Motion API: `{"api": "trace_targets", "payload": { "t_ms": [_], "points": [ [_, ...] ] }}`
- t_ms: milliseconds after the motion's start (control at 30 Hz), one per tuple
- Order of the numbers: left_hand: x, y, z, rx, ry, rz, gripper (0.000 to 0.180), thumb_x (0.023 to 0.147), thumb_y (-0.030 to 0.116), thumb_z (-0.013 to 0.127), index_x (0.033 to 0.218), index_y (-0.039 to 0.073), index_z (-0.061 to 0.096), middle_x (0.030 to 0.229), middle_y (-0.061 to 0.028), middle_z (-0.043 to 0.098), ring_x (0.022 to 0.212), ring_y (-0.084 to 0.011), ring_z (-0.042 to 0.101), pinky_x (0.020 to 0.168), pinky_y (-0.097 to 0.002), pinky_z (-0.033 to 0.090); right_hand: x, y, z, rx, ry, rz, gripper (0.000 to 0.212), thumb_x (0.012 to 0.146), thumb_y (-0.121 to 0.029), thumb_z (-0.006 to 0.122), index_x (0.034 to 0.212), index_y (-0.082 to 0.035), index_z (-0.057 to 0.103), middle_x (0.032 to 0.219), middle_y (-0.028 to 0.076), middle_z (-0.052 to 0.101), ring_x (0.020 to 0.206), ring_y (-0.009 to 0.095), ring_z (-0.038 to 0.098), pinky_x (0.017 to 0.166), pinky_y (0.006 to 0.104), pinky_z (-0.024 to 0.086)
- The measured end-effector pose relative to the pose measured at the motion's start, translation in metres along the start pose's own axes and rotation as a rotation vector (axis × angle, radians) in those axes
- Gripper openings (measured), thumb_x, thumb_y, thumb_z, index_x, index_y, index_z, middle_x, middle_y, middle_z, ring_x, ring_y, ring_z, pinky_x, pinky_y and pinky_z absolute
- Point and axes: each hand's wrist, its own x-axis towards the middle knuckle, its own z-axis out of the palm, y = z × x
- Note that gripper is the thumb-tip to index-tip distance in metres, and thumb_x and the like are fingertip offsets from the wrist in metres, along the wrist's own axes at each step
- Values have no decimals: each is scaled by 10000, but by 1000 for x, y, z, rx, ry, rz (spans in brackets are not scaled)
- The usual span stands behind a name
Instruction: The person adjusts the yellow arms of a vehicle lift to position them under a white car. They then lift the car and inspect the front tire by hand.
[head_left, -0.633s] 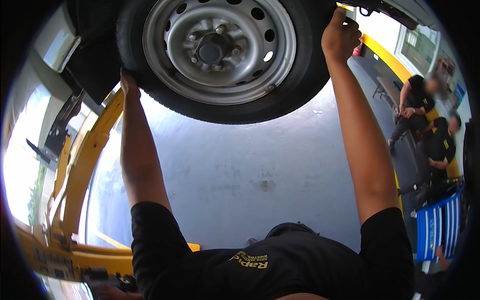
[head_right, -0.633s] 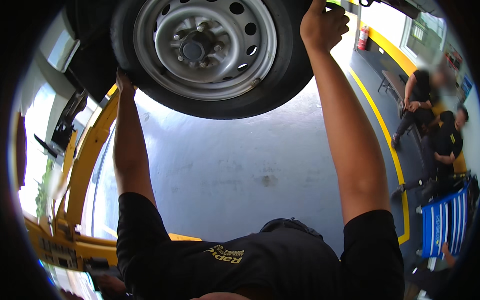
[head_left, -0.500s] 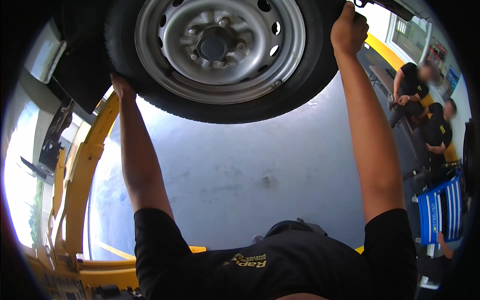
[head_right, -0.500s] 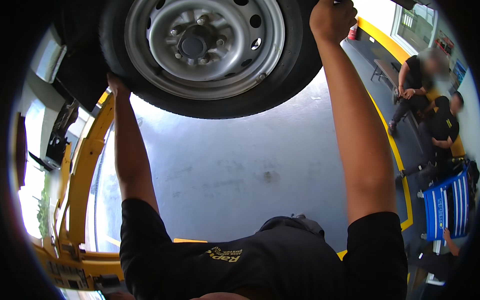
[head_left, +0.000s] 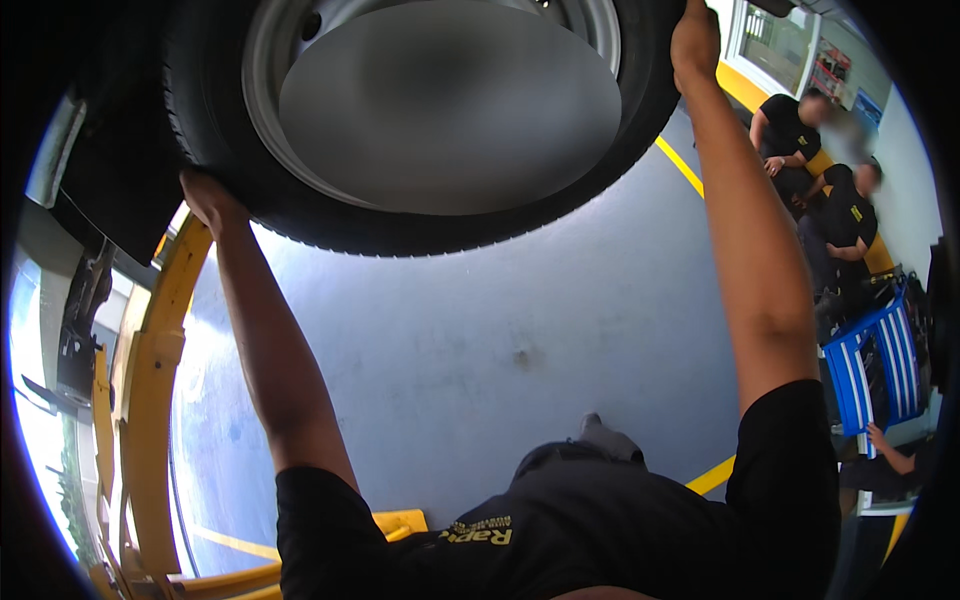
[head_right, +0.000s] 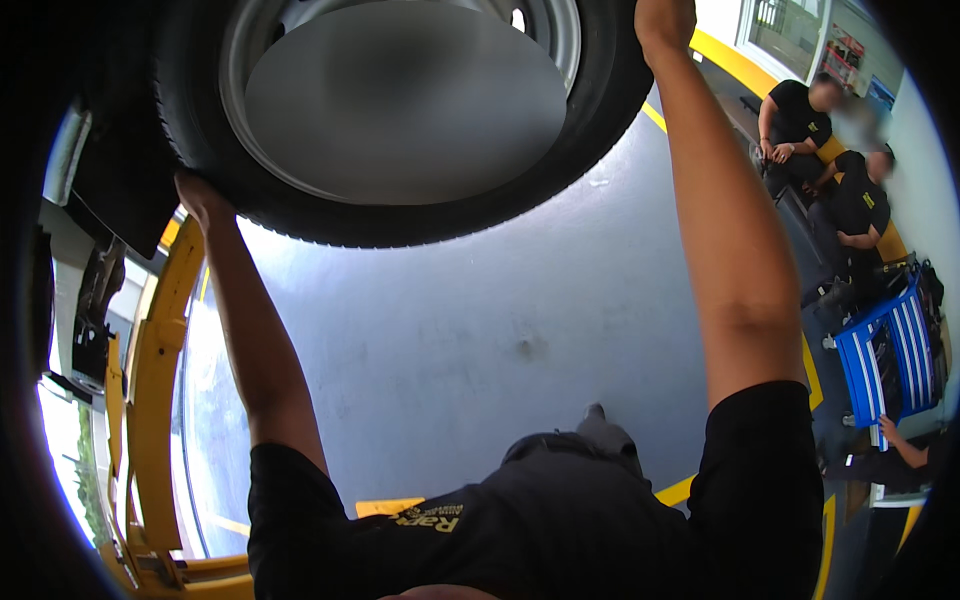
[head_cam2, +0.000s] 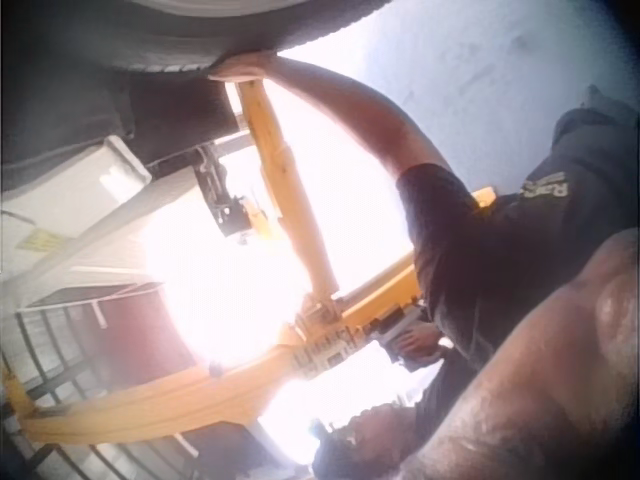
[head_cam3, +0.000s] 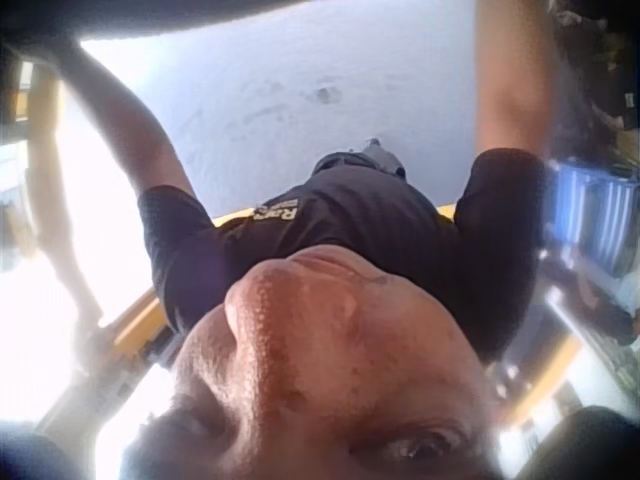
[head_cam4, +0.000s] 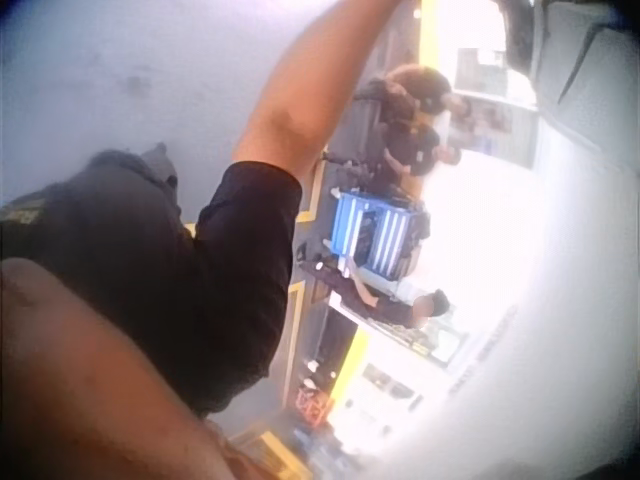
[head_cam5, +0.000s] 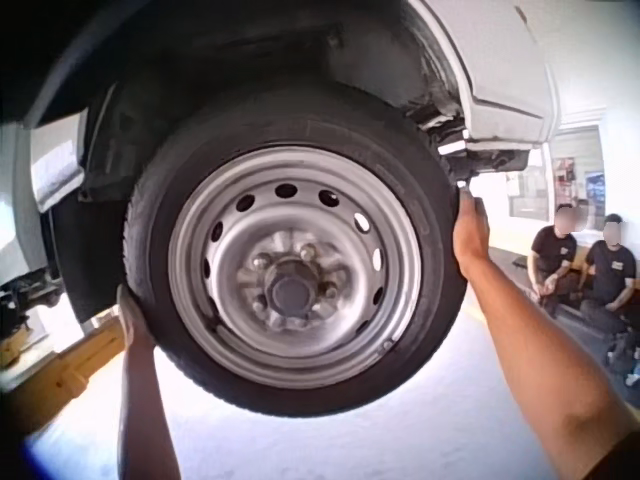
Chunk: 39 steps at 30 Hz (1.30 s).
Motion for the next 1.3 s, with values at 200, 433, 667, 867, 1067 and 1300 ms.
{"api": "trace_targets", "payload": {
  "t_ms": [200, 433, 667, 867, 1067, 1300],
  "points": [
    [-9, 1, 13, 120, 39, -34, 650, 1005, 465, 427, 1351, -49, 620, 1322, -244, 639, 1178, -338, 574, 1069, -423, 415, 6, 19, -19, 81, -210, 27, 682, 1088, -517, 362, 1422, 42, 564, 1446, 253, 594, 1372, 387, 531, 1161, 437, 374],
    [-5, 13, 14, -153, -212, -116, 608, 1056, 399, 347, 1412, -37, 574, 1394, -250, 613, 1239, -367, 600, 1100, -435, 443, -6, 17, -22, -43, -32, 125, 692, 1071, -532, 384, 1390, 47, 587, 1414, 312, 595, 1354, 465, 528, 1151, 475, 385],
    [55, -10, -15, 264, 4, 87, 597, 1058, 434, 346, 1357, -5, 620, 1321, -206, 657, 1064, -361, 645, 1011, -440, 494, 7, 38, -20, -41, -149, 34, 670, 1073, -498, 333, 1411, 27, 574, 1438, 296, 584, 1370, 472, 502, 1159, 498, 362],
    [4, -10, 17, -38, -70, -133, 600, 1025, 419, 474, 1448, 4, 567, 1441, -193, 597, 1198, -395, 640, 1020, -550, 555, 3, 20, -43, -119, -76, 124, 577, 1081, -458, 439, 1223, 69, 626, 1080, 319, 684, 1020, 472, 657, 918, 550, 503],
    [35, 14, -13, 97, -61, -137, 663, 1039, 466, 430, 1514, 9, 505, 1536, -206, 519, 1362, -424, 535, 1132, -626, 467, -26, -8, -24, 47, -93, 108, 623, 1015, -484, 556, 1220, 104, 562, 1218, 304, 574, 1140, 466, 550, 992, 560, 457],
    [29, 17, -11, 227, -114, -88, 584, 1047, 360, 480, 1479, -29, 525, 1482, -197, 574, 1269, -387, 613, 1089, -584, 520, 3, 29, -41, 108, -217, 75, 564, 999, -458, 602, 1181, 74, 576, 1077, 202, 551, 1014, 338, 541, 891, 470, 470]
  ]
}}
